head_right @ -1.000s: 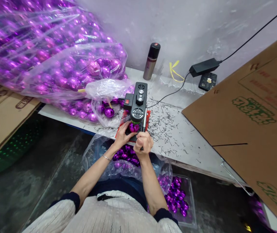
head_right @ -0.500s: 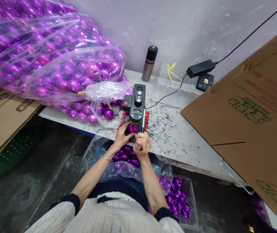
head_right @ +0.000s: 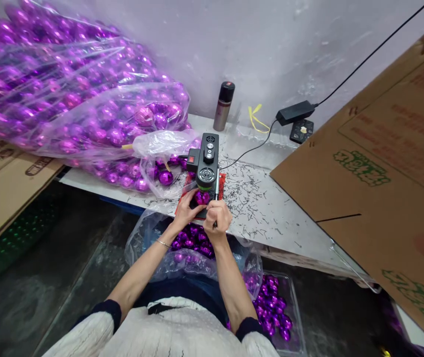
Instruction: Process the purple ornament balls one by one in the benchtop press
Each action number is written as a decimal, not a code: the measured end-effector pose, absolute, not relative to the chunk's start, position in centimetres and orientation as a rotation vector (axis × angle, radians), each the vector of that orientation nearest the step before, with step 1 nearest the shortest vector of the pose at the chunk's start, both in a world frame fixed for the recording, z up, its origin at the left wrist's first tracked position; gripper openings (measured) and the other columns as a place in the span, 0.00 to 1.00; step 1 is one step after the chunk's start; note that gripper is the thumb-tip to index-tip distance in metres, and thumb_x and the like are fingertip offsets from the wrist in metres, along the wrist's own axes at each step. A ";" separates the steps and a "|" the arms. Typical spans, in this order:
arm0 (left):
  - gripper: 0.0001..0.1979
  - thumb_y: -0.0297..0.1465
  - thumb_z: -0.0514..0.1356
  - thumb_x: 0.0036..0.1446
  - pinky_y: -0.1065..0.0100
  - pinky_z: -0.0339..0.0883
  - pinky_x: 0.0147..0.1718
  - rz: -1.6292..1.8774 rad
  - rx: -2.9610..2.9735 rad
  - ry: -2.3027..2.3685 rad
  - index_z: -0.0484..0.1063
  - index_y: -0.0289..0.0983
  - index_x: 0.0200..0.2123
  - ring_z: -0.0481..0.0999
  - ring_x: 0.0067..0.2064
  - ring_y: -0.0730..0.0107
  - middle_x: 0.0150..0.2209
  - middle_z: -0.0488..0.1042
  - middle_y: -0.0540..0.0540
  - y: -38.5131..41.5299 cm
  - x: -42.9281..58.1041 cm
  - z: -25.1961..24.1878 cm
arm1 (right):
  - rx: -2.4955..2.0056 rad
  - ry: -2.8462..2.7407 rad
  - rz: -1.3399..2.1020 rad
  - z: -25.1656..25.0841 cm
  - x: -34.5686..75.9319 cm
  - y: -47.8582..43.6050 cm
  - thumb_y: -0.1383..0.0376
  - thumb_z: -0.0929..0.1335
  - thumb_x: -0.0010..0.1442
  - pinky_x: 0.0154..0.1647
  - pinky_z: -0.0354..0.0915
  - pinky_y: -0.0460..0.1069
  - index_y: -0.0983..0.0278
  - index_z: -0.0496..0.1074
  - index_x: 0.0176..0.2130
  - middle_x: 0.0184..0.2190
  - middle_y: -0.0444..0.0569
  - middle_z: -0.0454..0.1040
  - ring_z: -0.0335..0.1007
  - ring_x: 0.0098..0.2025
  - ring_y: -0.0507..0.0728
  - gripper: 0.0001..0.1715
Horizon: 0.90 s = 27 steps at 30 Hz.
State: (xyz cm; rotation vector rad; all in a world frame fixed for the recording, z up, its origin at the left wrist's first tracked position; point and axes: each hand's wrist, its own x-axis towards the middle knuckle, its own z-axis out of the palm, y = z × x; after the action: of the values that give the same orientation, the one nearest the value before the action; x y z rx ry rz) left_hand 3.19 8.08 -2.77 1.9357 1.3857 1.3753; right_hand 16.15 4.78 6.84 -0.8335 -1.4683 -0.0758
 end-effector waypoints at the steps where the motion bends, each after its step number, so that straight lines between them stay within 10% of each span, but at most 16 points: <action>1: 0.33 0.46 0.68 0.59 0.50 0.71 0.60 1.385 1.929 1.378 0.67 0.37 0.63 0.76 0.60 0.51 0.58 0.76 0.35 8.1 3.2 -2.7 | -0.855 -1.459 -0.061 8.0 16.1 4.7 0.64 0.60 0.71 0.30 0.63 0.49 0.60 0.63 0.27 0.25 0.42 0.69 0.68 0.27 0.50 0.18; 15: 0.31 0.41 0.62 0.66 0.47 0.72 0.59 0.956 2.179 1.377 0.61 0.40 0.68 0.73 0.64 0.50 0.63 0.71 0.33 -7.4 1.1 -6.2 | -0.875 -1.469 -0.002 11.2 16.0 4.1 0.71 0.62 0.68 0.31 0.63 0.48 0.61 0.65 0.27 0.24 0.42 0.70 0.69 0.28 0.51 0.17; 22: 0.16 0.32 0.53 0.72 0.53 0.71 0.59 1.344 2.177 1.735 0.72 0.36 0.58 0.77 0.58 0.56 0.54 0.78 0.37 4.1 -3.3 0.3 | -0.879 -1.481 -0.004 10.9 16.1 4.1 0.71 0.62 0.68 0.31 0.62 0.49 0.60 0.65 0.27 0.24 0.43 0.70 0.69 0.28 0.51 0.17; 27: 0.21 0.34 0.61 0.66 0.45 0.68 0.57 0.723 1.953 2.212 0.70 0.30 0.59 0.76 0.57 0.40 0.54 0.76 0.27 12.5 -6.0 5.1 | -0.859 -1.492 -0.018 10.9 16.0 4.1 0.72 0.62 0.67 0.31 0.62 0.48 0.60 0.65 0.27 0.25 0.42 0.70 0.69 0.28 0.51 0.16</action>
State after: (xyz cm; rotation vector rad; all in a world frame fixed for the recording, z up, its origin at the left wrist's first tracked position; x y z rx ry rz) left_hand -5.98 12.47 5.06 1.9526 2.2120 0.7232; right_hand 16.03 4.14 10.87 -0.8586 -1.4918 -0.0175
